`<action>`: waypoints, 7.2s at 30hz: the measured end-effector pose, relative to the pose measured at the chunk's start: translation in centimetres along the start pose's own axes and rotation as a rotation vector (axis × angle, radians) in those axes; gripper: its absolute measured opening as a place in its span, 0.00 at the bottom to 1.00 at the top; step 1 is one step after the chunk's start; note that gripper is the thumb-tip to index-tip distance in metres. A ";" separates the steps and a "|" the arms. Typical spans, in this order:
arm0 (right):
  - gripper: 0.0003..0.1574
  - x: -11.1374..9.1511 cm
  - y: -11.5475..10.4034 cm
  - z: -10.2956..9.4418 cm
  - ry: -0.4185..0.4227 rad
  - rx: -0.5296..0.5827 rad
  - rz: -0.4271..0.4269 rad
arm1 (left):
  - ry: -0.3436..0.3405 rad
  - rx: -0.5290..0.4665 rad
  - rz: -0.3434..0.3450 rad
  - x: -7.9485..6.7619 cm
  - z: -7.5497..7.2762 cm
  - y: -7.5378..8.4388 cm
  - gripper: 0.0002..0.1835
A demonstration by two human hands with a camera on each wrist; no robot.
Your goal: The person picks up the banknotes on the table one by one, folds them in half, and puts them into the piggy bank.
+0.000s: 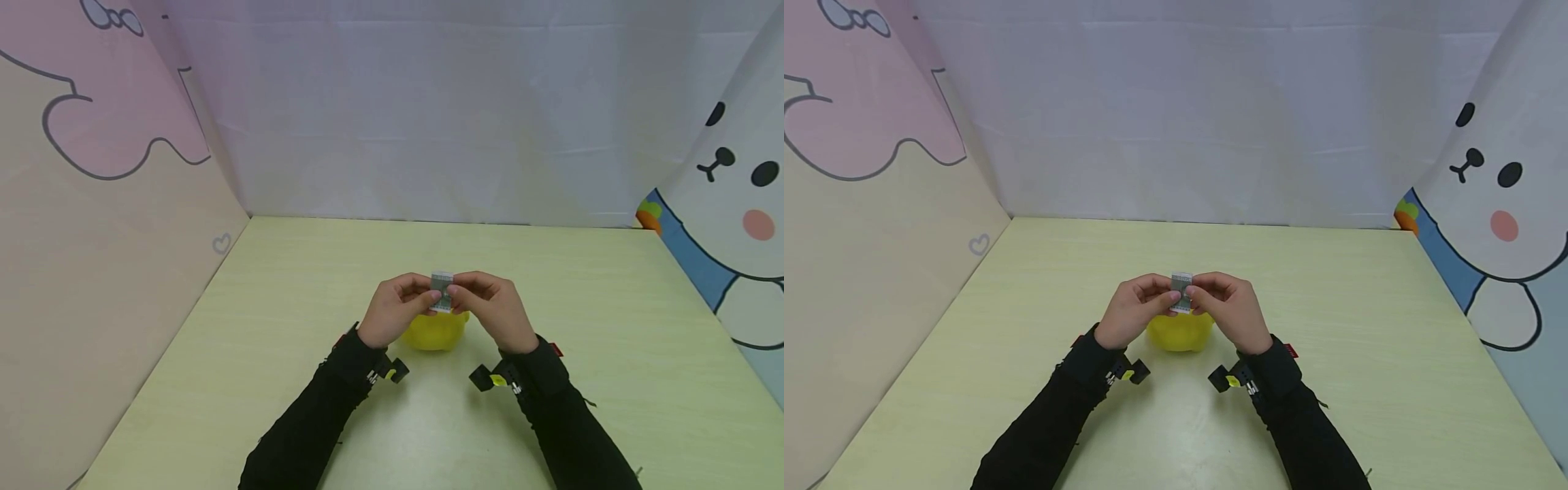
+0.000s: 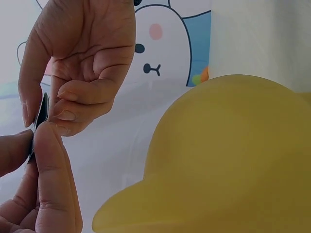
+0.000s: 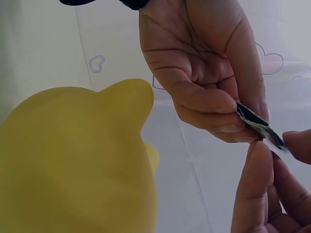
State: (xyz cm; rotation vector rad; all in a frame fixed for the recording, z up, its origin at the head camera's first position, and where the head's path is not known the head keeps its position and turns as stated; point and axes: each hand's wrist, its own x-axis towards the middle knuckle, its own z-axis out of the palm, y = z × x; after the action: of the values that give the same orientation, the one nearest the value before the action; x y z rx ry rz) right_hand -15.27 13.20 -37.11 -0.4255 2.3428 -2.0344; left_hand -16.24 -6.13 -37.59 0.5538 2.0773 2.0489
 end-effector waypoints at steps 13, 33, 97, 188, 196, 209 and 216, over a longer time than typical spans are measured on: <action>0.14 0.1 0.2 -0.1 -0.010 0.016 0.016 | 0.011 0.045 0.008 0.1 0.1 -0.2 0.11; 0.15 0.1 0.0 -0.1 0.050 0.010 0.024 | 0.025 -0.002 -0.020 0.0 -0.3 0.7 0.15; 0.12 -0.1 -0.1 0.8 0.087 0.016 -0.052 | -0.025 -0.024 -0.020 -0.1 0.5 -0.2 0.11; 0.16 -0.3 -0.2 0.0 0.047 0.060 -0.086 | 0.042 0.072 0.040 -0.2 0.7 -0.4 0.08; 0.14 0.0 0.1 -0.1 0.101 0.063 -0.083 | 0.083 0.143 0.124 -0.1 0.4 -0.3 0.14; 0.13 0.6 0.9 -0.1 0.110 0.093 -0.149 | 0.068 0.355 0.004 0.3 -0.4 -1.5 0.43; 0.11 0.6 1.3 0.3 0.087 0.027 -0.166 | 0.022 0.361 -0.124 0.1 -0.5 -3.1 0.51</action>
State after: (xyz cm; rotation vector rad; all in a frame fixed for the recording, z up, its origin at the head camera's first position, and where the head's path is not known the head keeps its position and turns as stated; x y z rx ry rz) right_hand -16.07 12.97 -38.28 -0.5597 2.4002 -2.1960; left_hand -17.00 -6.53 -40.59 0.4390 2.4438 1.6296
